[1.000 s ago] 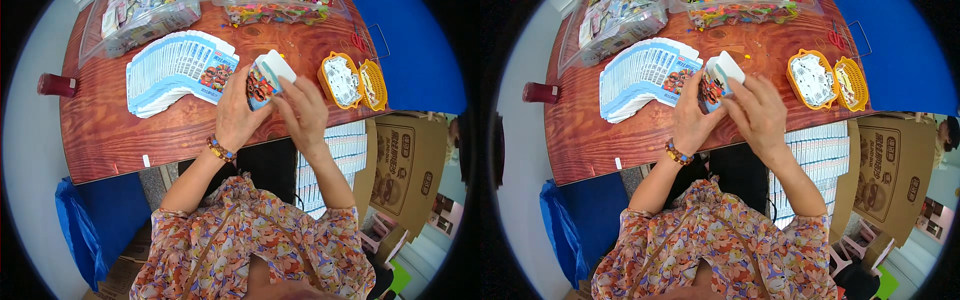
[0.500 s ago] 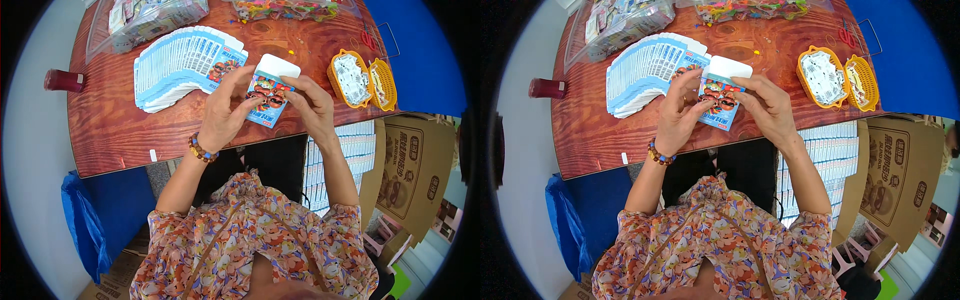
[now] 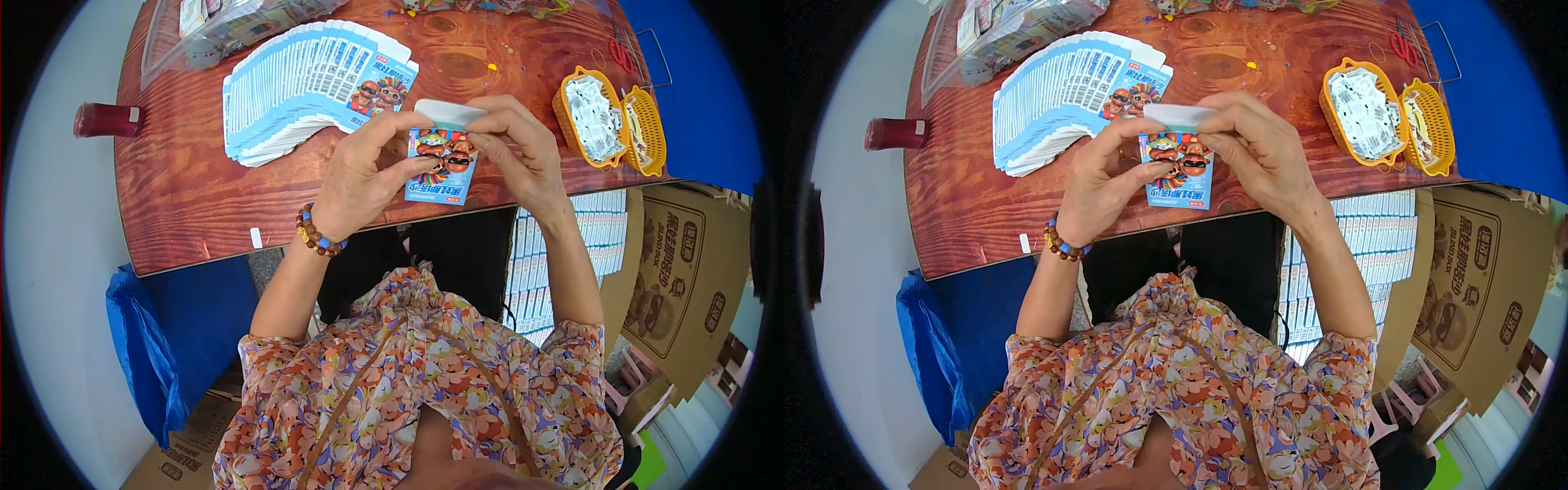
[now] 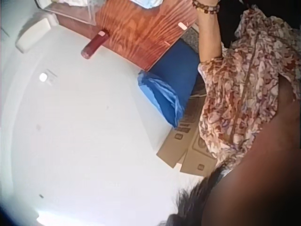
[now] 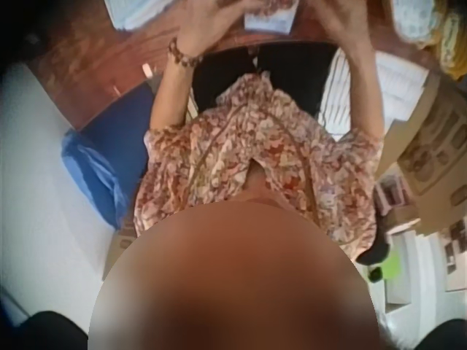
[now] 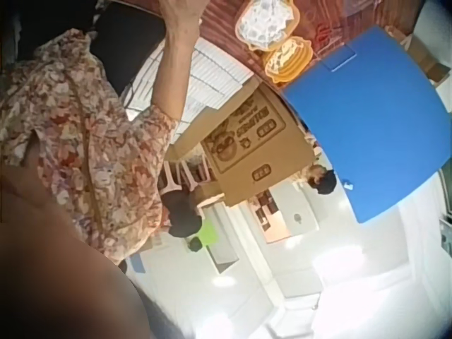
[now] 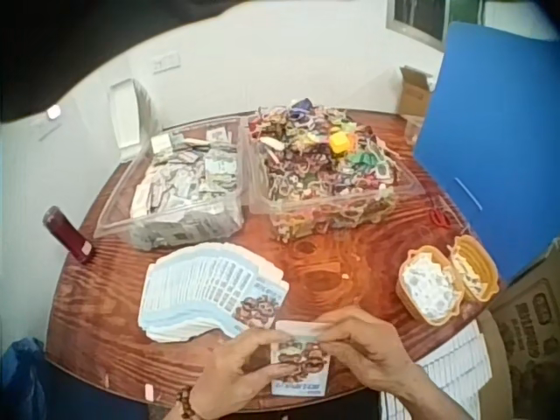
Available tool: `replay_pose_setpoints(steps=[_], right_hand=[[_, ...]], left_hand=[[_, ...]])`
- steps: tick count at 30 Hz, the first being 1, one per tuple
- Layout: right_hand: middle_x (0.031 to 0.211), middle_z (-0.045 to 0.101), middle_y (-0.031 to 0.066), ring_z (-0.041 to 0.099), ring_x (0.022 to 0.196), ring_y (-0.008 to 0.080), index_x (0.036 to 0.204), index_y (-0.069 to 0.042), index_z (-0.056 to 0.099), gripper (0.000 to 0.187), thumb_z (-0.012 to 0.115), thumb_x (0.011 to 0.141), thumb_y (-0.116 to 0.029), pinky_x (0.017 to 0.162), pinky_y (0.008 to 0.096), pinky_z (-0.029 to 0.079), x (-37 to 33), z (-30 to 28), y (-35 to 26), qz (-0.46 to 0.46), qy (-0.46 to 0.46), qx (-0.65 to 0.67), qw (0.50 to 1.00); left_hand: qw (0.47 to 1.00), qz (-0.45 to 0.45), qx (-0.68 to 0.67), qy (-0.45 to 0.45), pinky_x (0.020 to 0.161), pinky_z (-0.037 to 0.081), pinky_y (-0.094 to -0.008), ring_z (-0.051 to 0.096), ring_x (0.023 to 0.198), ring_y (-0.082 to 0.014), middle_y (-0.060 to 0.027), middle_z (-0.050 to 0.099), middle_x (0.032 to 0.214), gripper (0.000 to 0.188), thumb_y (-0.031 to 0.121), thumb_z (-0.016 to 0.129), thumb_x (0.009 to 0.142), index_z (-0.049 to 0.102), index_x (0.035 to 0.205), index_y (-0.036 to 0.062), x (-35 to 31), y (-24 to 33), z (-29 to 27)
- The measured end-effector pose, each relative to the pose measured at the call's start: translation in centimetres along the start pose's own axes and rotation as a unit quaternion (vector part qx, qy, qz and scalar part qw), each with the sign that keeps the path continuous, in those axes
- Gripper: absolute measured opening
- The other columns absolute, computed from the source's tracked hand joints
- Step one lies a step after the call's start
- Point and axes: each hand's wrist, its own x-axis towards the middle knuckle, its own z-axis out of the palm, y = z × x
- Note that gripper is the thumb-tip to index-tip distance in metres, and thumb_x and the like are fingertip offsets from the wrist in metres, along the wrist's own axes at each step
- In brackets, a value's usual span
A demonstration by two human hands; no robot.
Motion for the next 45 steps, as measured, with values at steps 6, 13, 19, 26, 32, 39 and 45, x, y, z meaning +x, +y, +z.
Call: replay_pose_setpoints(steps=[6, 13, 19, 26, 32, 39, 45], right_hand=[[0.105, 0.066, 0.0075, 0.061, 0.09, 0.0091, 0.109, 0.001, 0.068, 0.016, 0.063, 0.095, -0.003, 0.08, 0.0232, 0.049, 0.6, 0.9, -0.6, -0.006, 0.024, 0.123, 0.992], [0.108, 0.069, 0.0075, 0.063, 0.098, 0.0117, 0.109, 0.002, 0.069, 0.017, 0.064, 0.094, -0.004, 0.085, 0.0262, 0.052, 0.6, 0.5, -0.9, 0.122, -0.016, 0.202, 0.972], [0.098, 0.074, 0.005, 0.065, 0.09, 0.0071, 0.113, 0.002, 0.071, 0.022, 0.065, 0.094, -0.004, 0.079, 0.0232, 0.052, 0.9, -0.1, -1.8, 0.142, -0.033, 0.152, 0.978], [0.101, 0.075, 0.0089, 0.069, 0.094, 0.0115, 0.111, 0.002, 0.072, 0.02, 0.065, 0.092, 0.0, 0.083, 0.0257, 0.055, 0.5, -0.1, -2.4, 0.13, -0.054, 0.011, 0.99], [0.1, 0.074, 0.0153, 0.073, 0.092, 0.0241, 0.109, 0.001, 0.071, 0.021, 0.067, 0.088, 0.0, 0.08, 0.0312, 0.058, 0.1, 0.5, -2.9, -0.017, -0.055, -0.176, 0.983], [0.109, 0.071, 0.0156, 0.072, 0.092, 0.0312, 0.113, 0.0, 0.069, 0.027, 0.07, 0.086, -0.003, 0.077, 0.0355, 0.059, -0.7, 1.4, -3.4, -0.079, -0.031, -0.309, 0.947], [0.108, 0.071, 0.0132, 0.072, 0.091, 0.0292, 0.114, 0.0, 0.067, 0.031, 0.072, 0.082, -0.003, 0.074, 0.036, 0.059, -1.5, 1.5, -2.6, -0.124, -0.043, -0.353, 0.927]], left_hand=[[1.0, 0.012, 0.012, 0.016, 0.071, 0.054, -0.027, 0.066, 0.081, -0.0127, -0.0063, 0.065, 0.099, 0.044, 0.002, 0.076, 0.082, 0.061, 0.123, 0.0049, -0.3, 0.0, 0.1], [0.998, 0.032, 0.058, -0.004, 0.071, 0.055, -0.0278, 0.066, 0.082, -0.0156, -0.0084, 0.065, 0.1, 0.047, 0.001, 0.076, 0.081, 0.061, 0.125, 0.0049, -0.9, -0.3, -0.2], [0.999, 0.008, 0.032, -0.014, 0.071, 0.055, -0.0281, 0.065, 0.08, -0.014, -0.0072, 0.065, 0.099, 0.053, 0.003, 0.077, 0.081, 0.052, 0.128, 0.0056, -0.6, 0.5, 0.0], [0.997, 0.029, 0.074, -0.024, 0.07, 0.056, -0.0295, 0.066, 0.079, -0.0164, -0.0069, 0.063, 0.091, 0.061, 0.003, 0.079, 0.08, 0.045, 0.129, 0.007, -0.4, 0.0, 0.0], [0.992, -0.006, 0.123, -0.023, 0.069, 0.056, -0.0305, 0.067, 0.078, -0.0182, -0.0075, 0.064, 0.089, 0.059, 0.004, 0.08, 0.078, 0.048, 0.127, 0.0075, -0.6, 0.4, 0.0], [0.994, -0.02, 0.11, -0.002, 0.073, 0.056, -0.032, 0.067, 0.081, -0.0203, -0.0096, 0.066, 0.094, 0.061, 0.004, 0.079, 0.078, 0.053, 0.133, 0.0088, -0.9, 0.5, 0.4], [0.983, 0.04, 0.179, -0.023, 0.074, 0.053, -0.0352, 0.063, 0.086, -0.0237, -0.0104, 0.063, 0.1, 0.069, 0.003, 0.077, 0.078, 0.051, 0.141, 0.0125, -1.0, 0.7, 0.7]])
